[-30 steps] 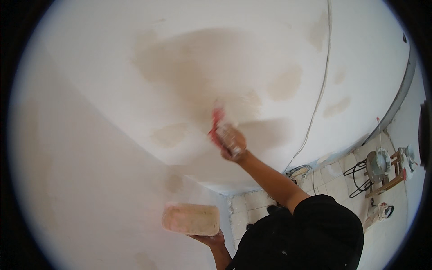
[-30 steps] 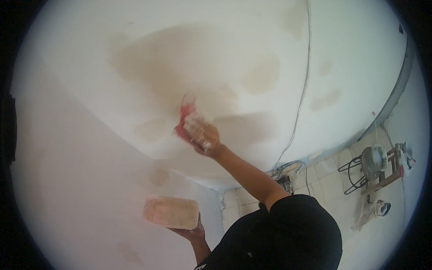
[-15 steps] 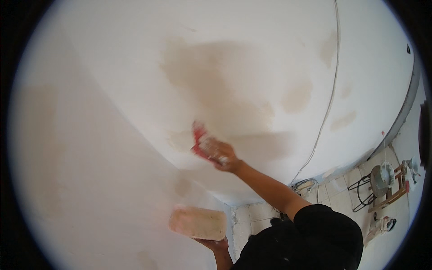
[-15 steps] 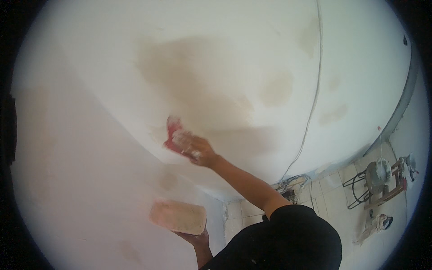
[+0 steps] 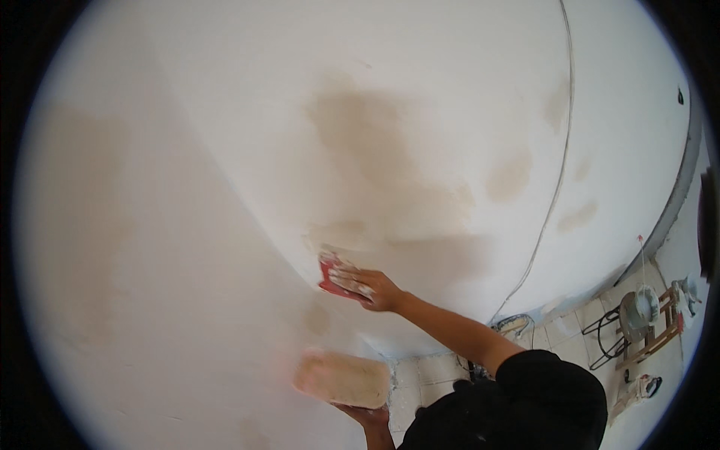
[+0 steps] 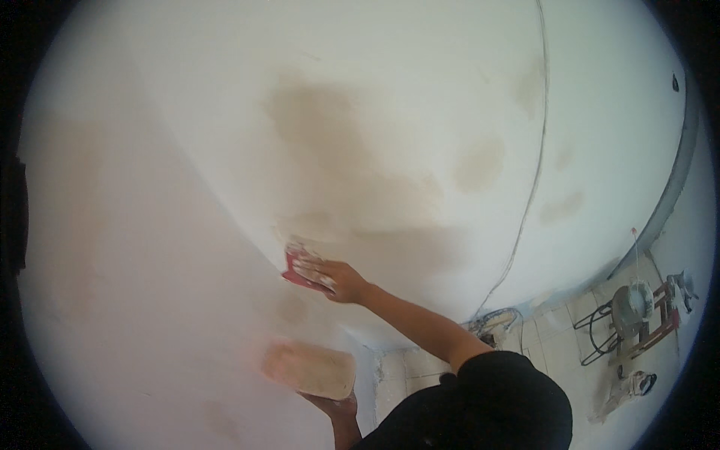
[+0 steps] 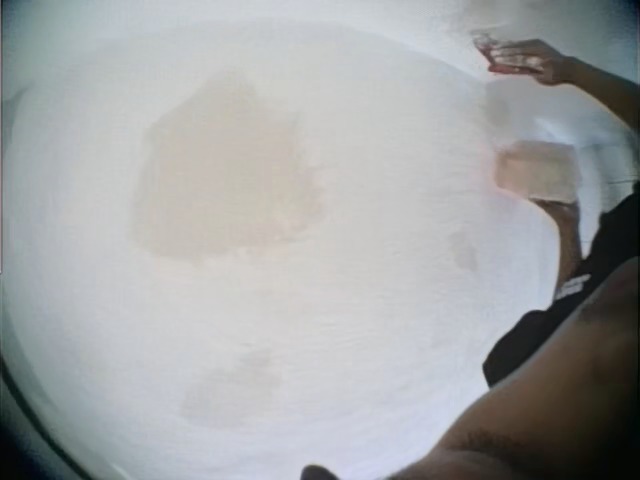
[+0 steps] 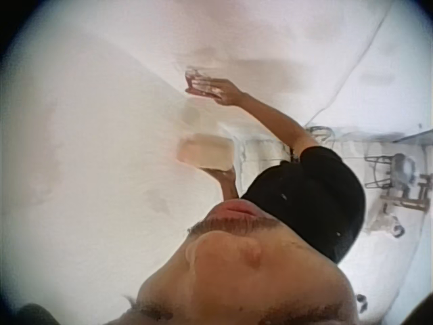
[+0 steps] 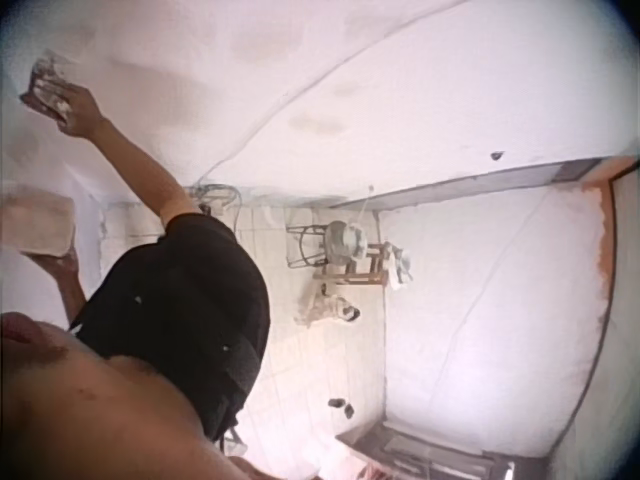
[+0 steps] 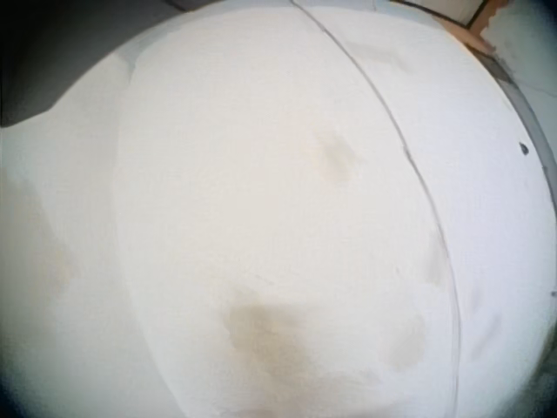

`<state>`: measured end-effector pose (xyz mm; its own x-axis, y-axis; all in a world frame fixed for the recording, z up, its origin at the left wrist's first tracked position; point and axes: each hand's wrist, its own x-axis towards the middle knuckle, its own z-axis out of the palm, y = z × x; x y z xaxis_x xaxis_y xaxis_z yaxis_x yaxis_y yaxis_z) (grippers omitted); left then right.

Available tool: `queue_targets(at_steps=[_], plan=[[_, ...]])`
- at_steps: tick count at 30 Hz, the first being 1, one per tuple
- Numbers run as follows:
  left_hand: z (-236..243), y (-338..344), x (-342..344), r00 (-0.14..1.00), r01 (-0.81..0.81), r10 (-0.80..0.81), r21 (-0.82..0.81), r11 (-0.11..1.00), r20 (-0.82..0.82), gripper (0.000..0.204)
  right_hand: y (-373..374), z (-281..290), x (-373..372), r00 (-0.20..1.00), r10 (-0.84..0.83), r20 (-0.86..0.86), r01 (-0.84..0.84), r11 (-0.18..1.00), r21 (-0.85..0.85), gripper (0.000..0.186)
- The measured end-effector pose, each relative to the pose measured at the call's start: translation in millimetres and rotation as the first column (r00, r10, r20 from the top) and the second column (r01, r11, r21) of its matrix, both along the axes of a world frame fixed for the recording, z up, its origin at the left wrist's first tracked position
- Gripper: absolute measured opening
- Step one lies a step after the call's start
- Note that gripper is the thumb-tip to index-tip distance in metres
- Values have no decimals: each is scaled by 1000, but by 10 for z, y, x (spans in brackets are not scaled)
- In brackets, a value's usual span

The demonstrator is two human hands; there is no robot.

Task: The person applies plaster to a wall and ceiling using a putty knife and a plastic container, then mixes more plaster by adding water to the container and stirring it.

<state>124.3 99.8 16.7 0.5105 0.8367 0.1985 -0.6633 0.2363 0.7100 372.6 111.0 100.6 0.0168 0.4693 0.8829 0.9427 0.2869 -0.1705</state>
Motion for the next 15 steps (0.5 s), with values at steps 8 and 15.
queue_targets(at_steps=[8,15], plan=[[-496,85,-186,970,-130,204,436,890,-129,108,-623,709,252,994,-112,12,91,863,496,38],[-575,120,-243,975,-108,184,455,884,-126,106,-716,673,806,846,-527,-82,424,570,704,35]])
